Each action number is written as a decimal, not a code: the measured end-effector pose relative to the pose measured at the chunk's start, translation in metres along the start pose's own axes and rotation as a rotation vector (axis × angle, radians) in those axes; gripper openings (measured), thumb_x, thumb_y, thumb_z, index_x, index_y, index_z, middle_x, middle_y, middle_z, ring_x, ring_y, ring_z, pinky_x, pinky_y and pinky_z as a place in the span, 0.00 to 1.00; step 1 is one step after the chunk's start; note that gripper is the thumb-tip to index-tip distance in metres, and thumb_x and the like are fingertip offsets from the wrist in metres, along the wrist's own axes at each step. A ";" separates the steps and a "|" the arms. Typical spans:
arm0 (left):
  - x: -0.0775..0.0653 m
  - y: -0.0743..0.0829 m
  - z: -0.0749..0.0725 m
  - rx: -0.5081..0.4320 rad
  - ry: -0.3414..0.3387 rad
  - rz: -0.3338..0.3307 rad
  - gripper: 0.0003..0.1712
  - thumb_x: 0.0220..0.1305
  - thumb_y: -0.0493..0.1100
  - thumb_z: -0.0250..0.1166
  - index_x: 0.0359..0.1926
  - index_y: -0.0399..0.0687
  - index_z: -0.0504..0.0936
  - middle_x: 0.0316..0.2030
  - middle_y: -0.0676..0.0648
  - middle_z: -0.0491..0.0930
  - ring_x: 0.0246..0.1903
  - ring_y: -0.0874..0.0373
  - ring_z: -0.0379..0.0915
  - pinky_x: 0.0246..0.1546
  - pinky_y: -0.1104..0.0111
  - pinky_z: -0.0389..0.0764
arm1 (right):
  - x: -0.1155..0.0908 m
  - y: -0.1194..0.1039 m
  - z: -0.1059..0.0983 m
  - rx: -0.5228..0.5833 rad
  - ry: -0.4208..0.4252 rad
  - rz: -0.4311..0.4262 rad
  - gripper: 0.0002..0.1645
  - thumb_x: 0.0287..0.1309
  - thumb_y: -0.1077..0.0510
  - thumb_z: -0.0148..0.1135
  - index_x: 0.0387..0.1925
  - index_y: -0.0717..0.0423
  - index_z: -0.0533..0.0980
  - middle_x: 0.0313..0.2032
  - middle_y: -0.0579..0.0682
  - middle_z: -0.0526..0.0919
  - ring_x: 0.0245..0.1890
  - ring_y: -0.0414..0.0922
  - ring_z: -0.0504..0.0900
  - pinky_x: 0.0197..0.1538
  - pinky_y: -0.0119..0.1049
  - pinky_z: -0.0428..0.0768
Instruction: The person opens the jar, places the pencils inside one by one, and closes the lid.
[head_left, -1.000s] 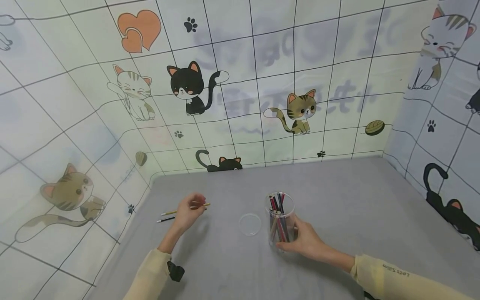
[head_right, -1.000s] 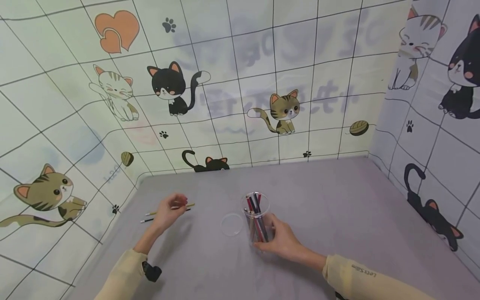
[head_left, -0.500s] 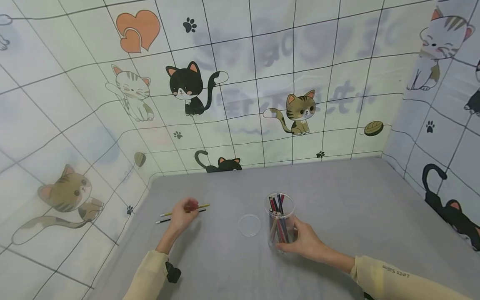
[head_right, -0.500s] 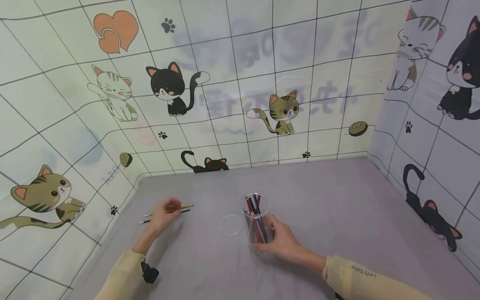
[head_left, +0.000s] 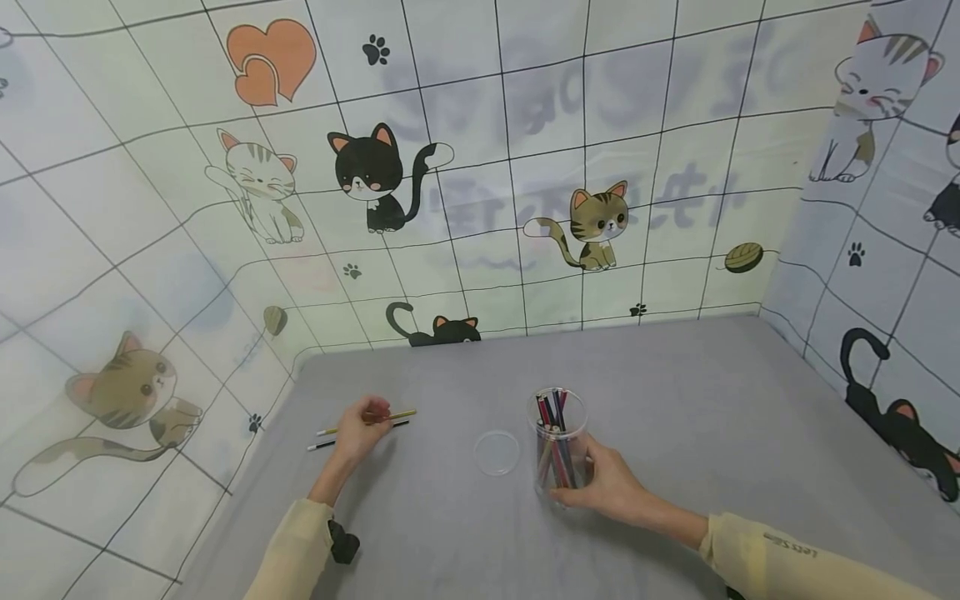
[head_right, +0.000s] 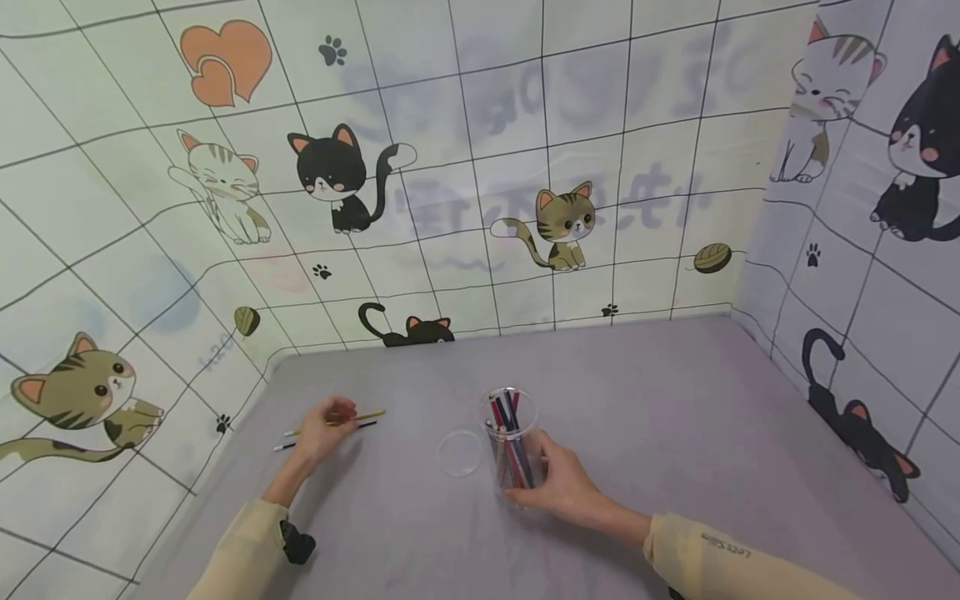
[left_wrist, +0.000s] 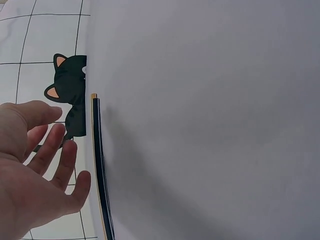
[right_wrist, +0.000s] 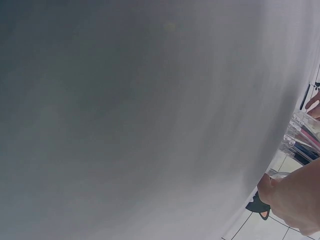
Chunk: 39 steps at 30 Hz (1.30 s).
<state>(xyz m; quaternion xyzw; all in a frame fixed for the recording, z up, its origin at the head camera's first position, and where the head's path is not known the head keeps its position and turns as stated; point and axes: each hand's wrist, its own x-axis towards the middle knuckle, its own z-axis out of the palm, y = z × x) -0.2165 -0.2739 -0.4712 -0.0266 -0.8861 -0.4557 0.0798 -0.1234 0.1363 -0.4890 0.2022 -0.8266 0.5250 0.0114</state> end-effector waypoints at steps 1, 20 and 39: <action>0.000 0.000 0.000 -0.002 -0.001 -0.008 0.15 0.59 0.27 0.68 0.48 0.31 0.78 0.42 0.39 0.80 0.45 0.42 0.78 0.44 0.55 0.79 | 0.000 0.000 0.000 0.001 0.000 0.004 0.46 0.42 0.53 0.82 0.62 0.59 0.69 0.56 0.55 0.80 0.55 0.55 0.78 0.56 0.59 0.76; 0.003 -0.014 0.003 0.148 0.014 0.031 0.11 0.54 0.26 0.69 0.40 0.34 0.83 0.38 0.39 0.82 0.41 0.43 0.79 0.37 0.59 0.79 | -0.002 -0.002 0.001 -0.007 0.005 0.006 0.45 0.42 0.53 0.82 0.60 0.57 0.70 0.55 0.55 0.80 0.54 0.56 0.78 0.55 0.60 0.76; 0.007 0.000 0.005 0.414 -0.094 0.161 0.09 0.60 0.26 0.62 0.37 0.39 0.85 0.31 0.45 0.81 0.31 0.52 0.76 0.31 0.59 0.77 | -0.001 -0.001 -0.001 -0.003 0.001 0.016 0.46 0.41 0.52 0.83 0.61 0.58 0.70 0.56 0.57 0.80 0.54 0.57 0.79 0.56 0.59 0.76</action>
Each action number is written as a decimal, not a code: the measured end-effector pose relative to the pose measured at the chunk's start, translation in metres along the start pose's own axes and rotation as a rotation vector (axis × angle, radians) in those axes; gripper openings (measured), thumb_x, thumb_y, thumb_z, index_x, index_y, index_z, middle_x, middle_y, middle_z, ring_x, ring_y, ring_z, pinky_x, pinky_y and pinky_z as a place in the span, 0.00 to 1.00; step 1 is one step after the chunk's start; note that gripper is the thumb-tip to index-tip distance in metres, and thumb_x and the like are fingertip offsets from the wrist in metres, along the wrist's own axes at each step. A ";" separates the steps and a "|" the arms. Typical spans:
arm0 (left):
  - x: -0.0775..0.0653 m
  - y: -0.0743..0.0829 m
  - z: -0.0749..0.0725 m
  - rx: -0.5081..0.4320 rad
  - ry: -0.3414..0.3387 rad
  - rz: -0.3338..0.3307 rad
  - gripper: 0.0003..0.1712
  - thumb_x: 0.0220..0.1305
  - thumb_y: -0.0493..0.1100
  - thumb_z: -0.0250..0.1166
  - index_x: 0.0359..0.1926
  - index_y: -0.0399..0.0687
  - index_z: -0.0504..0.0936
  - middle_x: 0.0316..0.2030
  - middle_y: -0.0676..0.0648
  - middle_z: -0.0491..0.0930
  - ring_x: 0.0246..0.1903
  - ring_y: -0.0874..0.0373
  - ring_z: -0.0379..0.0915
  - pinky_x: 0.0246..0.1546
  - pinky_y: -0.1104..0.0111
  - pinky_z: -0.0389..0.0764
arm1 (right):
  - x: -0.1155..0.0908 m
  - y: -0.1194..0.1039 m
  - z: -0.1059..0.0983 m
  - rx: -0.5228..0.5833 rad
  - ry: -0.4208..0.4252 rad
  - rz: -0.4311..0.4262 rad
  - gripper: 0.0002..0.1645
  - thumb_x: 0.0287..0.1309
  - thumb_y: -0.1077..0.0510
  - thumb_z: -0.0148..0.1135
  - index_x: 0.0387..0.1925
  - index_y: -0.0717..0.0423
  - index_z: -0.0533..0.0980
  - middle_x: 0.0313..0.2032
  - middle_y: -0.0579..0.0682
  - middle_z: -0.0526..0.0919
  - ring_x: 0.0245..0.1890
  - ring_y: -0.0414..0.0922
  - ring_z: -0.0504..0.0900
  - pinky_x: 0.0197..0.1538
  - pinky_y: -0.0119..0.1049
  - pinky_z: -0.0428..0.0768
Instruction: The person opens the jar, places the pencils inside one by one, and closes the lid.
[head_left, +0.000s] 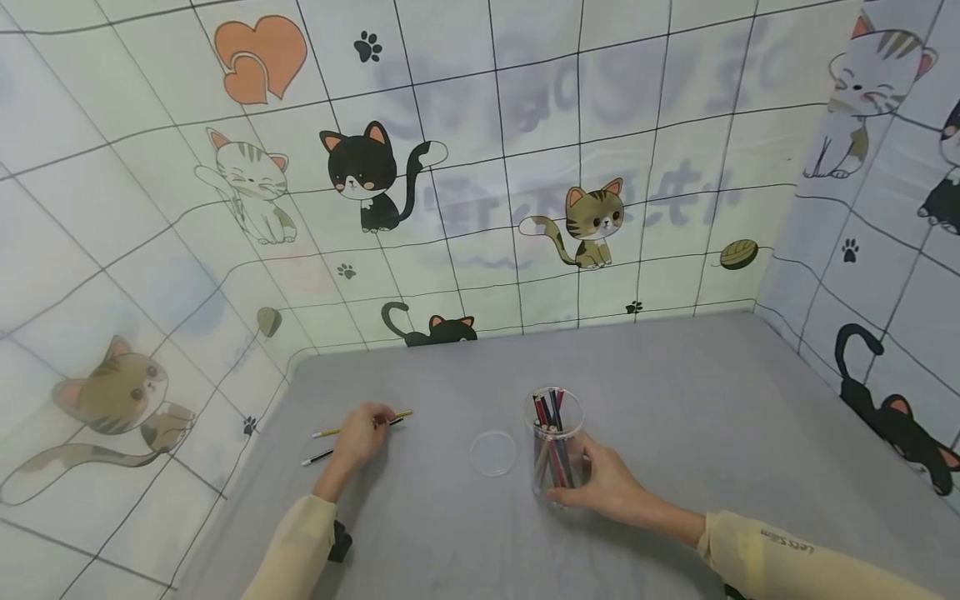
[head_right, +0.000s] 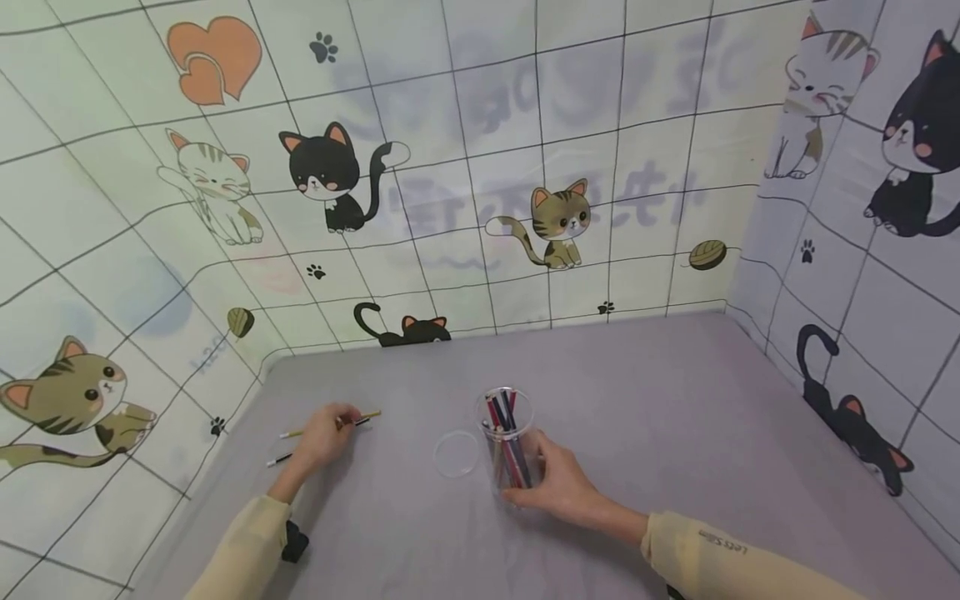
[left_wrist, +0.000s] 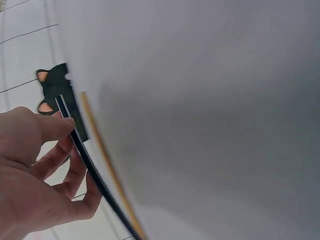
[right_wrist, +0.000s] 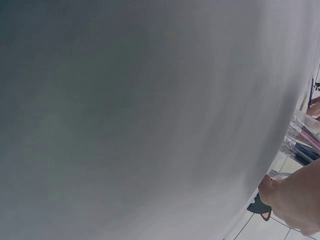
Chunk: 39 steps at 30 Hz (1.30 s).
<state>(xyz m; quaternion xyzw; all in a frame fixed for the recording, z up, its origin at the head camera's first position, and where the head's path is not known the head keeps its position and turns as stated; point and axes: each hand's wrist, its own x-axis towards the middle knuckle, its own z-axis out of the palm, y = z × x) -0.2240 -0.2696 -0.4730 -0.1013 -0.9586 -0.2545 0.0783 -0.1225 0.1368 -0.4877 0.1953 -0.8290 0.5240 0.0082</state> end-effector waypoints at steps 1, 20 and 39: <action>0.000 0.003 -0.004 -0.007 0.003 0.011 0.09 0.61 0.25 0.62 0.37 0.39 0.84 0.31 0.45 0.81 0.31 0.52 0.76 0.30 0.59 0.77 | 0.000 0.000 0.000 -0.003 0.002 -0.001 0.45 0.41 0.52 0.83 0.61 0.58 0.70 0.55 0.56 0.80 0.54 0.56 0.79 0.56 0.59 0.76; 0.000 0.055 -0.045 -0.151 0.070 0.130 0.09 0.63 0.26 0.63 0.43 0.39 0.80 0.32 0.45 0.79 0.31 0.50 0.79 0.26 0.64 0.77 | 0.001 0.000 0.001 -0.016 0.005 -0.005 0.49 0.41 0.52 0.83 0.63 0.58 0.68 0.55 0.55 0.81 0.53 0.54 0.79 0.56 0.59 0.76; 0.005 0.121 -0.074 -0.249 0.069 0.219 0.17 0.64 0.29 0.62 0.53 0.43 0.76 0.40 0.42 0.79 0.42 0.43 0.81 0.34 0.55 0.82 | -0.001 0.003 0.002 0.008 0.015 -0.037 0.43 0.41 0.54 0.83 0.59 0.59 0.71 0.53 0.54 0.81 0.50 0.50 0.80 0.55 0.54 0.78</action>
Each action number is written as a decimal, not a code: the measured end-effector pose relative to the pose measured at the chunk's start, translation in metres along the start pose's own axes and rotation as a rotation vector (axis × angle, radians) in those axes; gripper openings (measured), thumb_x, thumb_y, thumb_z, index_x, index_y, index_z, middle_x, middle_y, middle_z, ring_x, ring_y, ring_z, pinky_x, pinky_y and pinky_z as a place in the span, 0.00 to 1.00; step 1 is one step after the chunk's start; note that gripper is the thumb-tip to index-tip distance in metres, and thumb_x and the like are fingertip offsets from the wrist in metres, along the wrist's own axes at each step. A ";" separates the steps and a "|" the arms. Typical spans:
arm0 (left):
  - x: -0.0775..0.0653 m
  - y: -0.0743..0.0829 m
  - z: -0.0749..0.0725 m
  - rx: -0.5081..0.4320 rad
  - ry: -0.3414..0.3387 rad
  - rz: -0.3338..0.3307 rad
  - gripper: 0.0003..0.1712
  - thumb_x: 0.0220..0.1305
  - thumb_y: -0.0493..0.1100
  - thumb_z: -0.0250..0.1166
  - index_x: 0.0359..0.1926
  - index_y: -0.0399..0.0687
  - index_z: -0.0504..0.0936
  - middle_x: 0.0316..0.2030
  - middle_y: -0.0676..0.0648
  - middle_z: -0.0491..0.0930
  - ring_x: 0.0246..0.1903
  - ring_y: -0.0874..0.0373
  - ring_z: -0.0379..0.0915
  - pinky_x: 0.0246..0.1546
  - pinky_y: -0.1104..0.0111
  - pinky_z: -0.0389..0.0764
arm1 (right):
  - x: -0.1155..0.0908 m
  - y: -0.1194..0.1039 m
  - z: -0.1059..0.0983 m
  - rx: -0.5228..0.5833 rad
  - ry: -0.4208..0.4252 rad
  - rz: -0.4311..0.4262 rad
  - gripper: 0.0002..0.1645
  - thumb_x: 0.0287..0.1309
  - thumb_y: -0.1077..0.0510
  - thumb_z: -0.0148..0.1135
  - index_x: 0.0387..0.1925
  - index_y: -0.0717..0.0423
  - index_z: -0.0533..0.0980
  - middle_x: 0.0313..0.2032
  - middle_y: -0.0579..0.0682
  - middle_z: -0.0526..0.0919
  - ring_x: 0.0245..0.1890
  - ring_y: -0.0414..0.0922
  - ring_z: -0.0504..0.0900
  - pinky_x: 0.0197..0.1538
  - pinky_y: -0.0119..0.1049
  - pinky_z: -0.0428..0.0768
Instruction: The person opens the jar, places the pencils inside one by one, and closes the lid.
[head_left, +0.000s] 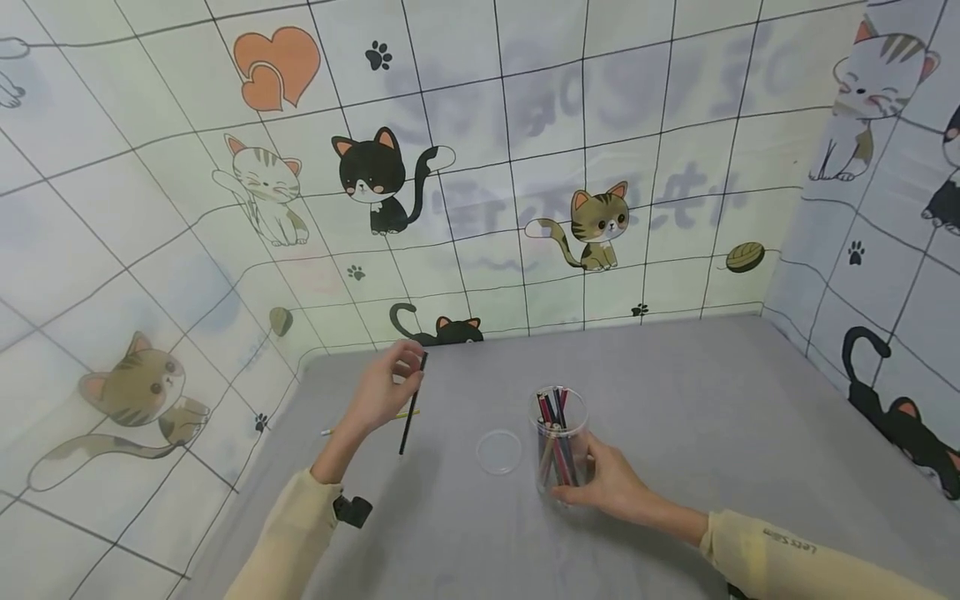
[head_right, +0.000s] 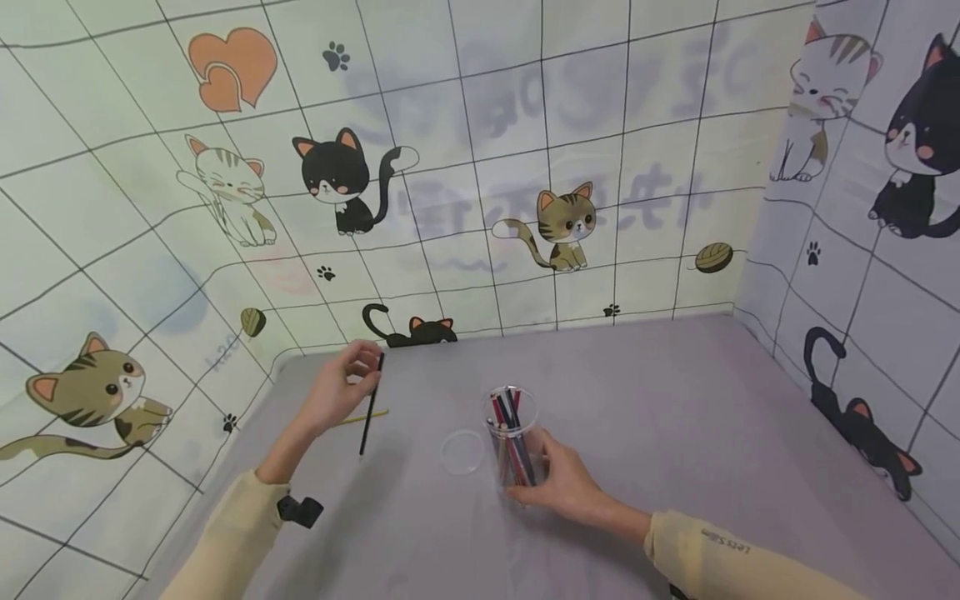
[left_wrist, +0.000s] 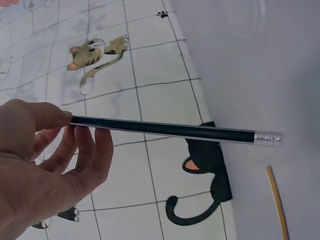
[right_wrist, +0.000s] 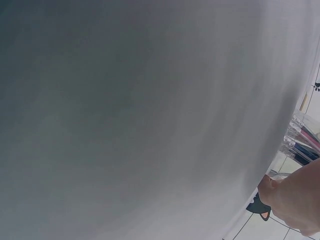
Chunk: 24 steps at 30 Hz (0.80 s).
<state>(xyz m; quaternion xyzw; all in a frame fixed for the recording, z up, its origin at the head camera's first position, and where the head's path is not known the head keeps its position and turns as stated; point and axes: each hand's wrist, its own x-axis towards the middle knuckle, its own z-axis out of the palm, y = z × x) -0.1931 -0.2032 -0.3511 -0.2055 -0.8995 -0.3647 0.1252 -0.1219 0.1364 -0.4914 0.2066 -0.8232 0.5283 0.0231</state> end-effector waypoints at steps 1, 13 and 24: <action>0.000 0.003 0.000 -0.022 -0.005 -0.004 0.17 0.64 0.29 0.62 0.53 0.43 0.75 0.40 0.42 0.79 0.43 0.43 0.81 0.35 0.56 0.82 | -0.001 0.000 0.000 0.003 -0.001 -0.002 0.43 0.41 0.54 0.83 0.58 0.59 0.71 0.53 0.54 0.81 0.50 0.49 0.80 0.54 0.54 0.78; -0.001 0.045 -0.007 -0.324 -0.003 0.062 0.20 0.64 0.24 0.61 0.54 0.43 0.72 0.39 0.39 0.77 0.38 0.45 0.82 0.35 0.60 0.85 | -0.011 0.006 0.014 0.029 -0.010 -0.045 0.41 0.40 0.54 0.83 0.56 0.56 0.72 0.51 0.53 0.82 0.48 0.44 0.80 0.52 0.54 0.80; 0.024 0.084 -0.016 -0.472 0.041 0.188 0.19 0.62 0.22 0.59 0.52 0.37 0.68 0.34 0.38 0.73 0.35 0.44 0.81 0.36 0.62 0.84 | 0.000 0.003 0.000 0.016 -0.003 -0.017 0.47 0.40 0.54 0.83 0.62 0.59 0.69 0.55 0.58 0.80 0.52 0.53 0.80 0.54 0.58 0.77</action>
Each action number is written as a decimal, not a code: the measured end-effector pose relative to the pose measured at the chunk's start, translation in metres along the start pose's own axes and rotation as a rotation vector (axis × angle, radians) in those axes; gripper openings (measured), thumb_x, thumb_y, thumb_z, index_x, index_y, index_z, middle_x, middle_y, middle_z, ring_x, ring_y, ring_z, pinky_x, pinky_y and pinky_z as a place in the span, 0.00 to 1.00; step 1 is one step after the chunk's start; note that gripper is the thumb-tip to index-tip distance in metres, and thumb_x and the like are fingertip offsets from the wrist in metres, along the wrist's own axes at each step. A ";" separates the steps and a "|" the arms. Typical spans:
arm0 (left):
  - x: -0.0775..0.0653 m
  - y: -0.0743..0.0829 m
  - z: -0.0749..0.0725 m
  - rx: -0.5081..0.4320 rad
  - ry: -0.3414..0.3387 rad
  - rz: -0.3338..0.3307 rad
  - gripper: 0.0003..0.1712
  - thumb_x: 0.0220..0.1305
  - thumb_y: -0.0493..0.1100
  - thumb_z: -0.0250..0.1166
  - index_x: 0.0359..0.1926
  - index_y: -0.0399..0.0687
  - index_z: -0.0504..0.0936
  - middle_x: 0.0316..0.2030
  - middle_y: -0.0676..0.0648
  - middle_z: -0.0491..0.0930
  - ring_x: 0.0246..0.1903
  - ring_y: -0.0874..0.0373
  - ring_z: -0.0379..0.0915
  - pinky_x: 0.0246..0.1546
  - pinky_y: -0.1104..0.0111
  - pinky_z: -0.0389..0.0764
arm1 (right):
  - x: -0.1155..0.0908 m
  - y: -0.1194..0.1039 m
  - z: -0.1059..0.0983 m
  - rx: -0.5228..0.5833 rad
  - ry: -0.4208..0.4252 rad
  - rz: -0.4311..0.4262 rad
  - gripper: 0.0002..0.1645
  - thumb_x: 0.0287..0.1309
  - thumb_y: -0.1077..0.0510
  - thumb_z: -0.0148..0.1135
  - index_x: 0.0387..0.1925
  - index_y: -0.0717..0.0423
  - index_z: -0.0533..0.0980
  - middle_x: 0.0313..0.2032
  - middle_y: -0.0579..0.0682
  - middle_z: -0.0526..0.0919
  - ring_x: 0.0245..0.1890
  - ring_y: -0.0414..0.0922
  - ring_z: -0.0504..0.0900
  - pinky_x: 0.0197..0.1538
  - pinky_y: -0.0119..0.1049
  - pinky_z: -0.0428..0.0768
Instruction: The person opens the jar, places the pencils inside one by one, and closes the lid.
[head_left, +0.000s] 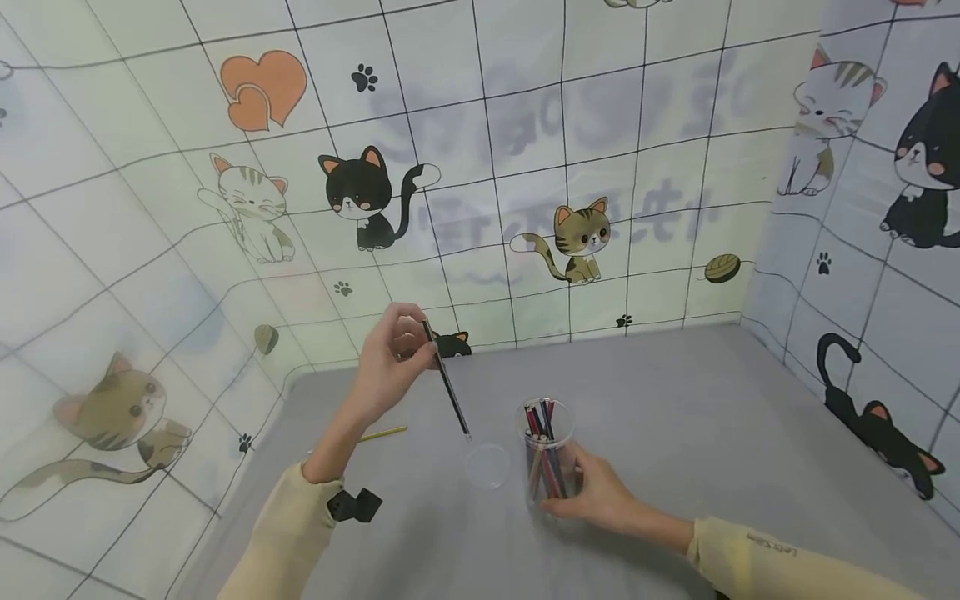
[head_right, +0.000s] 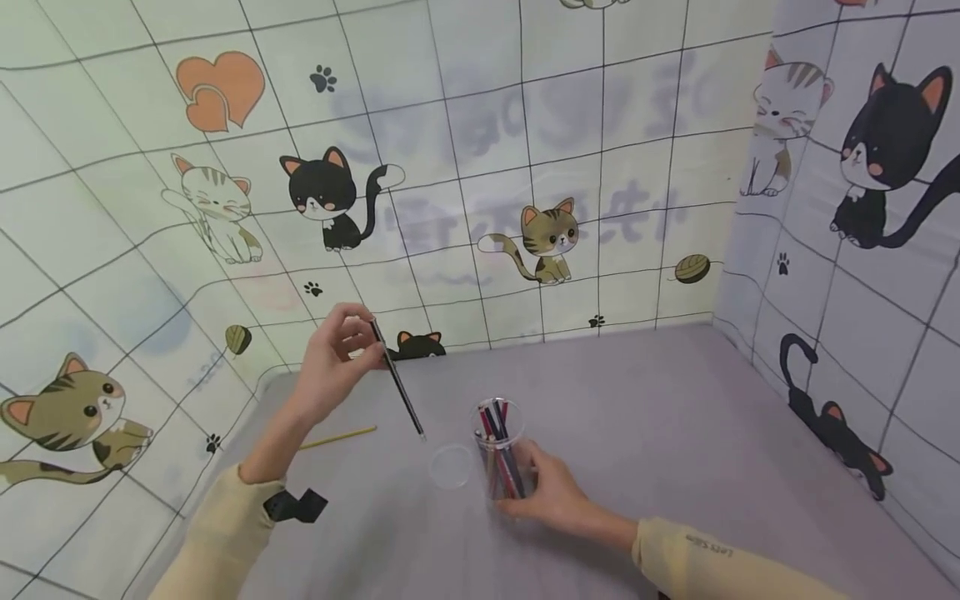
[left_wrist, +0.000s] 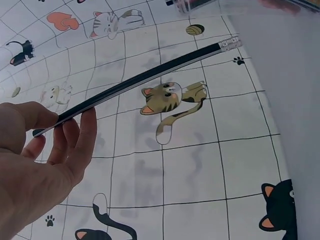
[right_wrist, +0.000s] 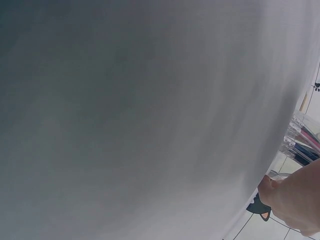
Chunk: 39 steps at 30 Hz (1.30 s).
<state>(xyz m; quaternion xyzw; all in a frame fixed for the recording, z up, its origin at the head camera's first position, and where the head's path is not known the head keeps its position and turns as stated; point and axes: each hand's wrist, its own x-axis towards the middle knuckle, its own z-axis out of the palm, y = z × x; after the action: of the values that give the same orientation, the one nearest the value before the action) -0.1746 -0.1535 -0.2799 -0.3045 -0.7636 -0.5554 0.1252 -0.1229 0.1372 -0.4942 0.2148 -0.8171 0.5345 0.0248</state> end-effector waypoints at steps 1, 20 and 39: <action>0.002 0.004 0.001 -0.022 0.006 0.010 0.20 0.62 0.21 0.59 0.51 0.37 0.67 0.34 0.39 0.72 0.34 0.43 0.81 0.36 0.62 0.84 | 0.000 0.000 0.000 0.001 -0.001 0.000 0.47 0.40 0.54 0.83 0.62 0.60 0.69 0.56 0.59 0.80 0.53 0.54 0.79 0.55 0.59 0.77; 0.021 0.041 0.037 -0.238 0.024 0.149 0.18 0.62 0.20 0.56 0.49 0.36 0.64 0.30 0.42 0.72 0.33 0.53 0.81 0.38 0.51 0.84 | 0.000 -0.005 -0.002 -0.006 -0.013 0.024 0.51 0.40 0.54 0.82 0.66 0.60 0.67 0.59 0.62 0.77 0.56 0.59 0.78 0.56 0.59 0.76; 0.000 0.013 0.075 -0.097 -0.056 0.193 0.17 0.62 0.21 0.58 0.46 0.40 0.65 0.41 0.38 0.75 0.37 0.47 0.78 0.36 0.60 0.84 | 0.002 -0.002 -0.002 -0.024 -0.012 0.024 0.53 0.41 0.52 0.83 0.67 0.59 0.66 0.58 0.58 0.78 0.54 0.53 0.79 0.55 0.56 0.78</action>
<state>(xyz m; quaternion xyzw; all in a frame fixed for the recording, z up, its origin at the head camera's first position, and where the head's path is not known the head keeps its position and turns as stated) -0.1555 -0.0819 -0.2963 -0.3977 -0.7061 -0.5684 0.1417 -0.1244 0.1377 -0.4908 0.2079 -0.8260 0.5236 0.0161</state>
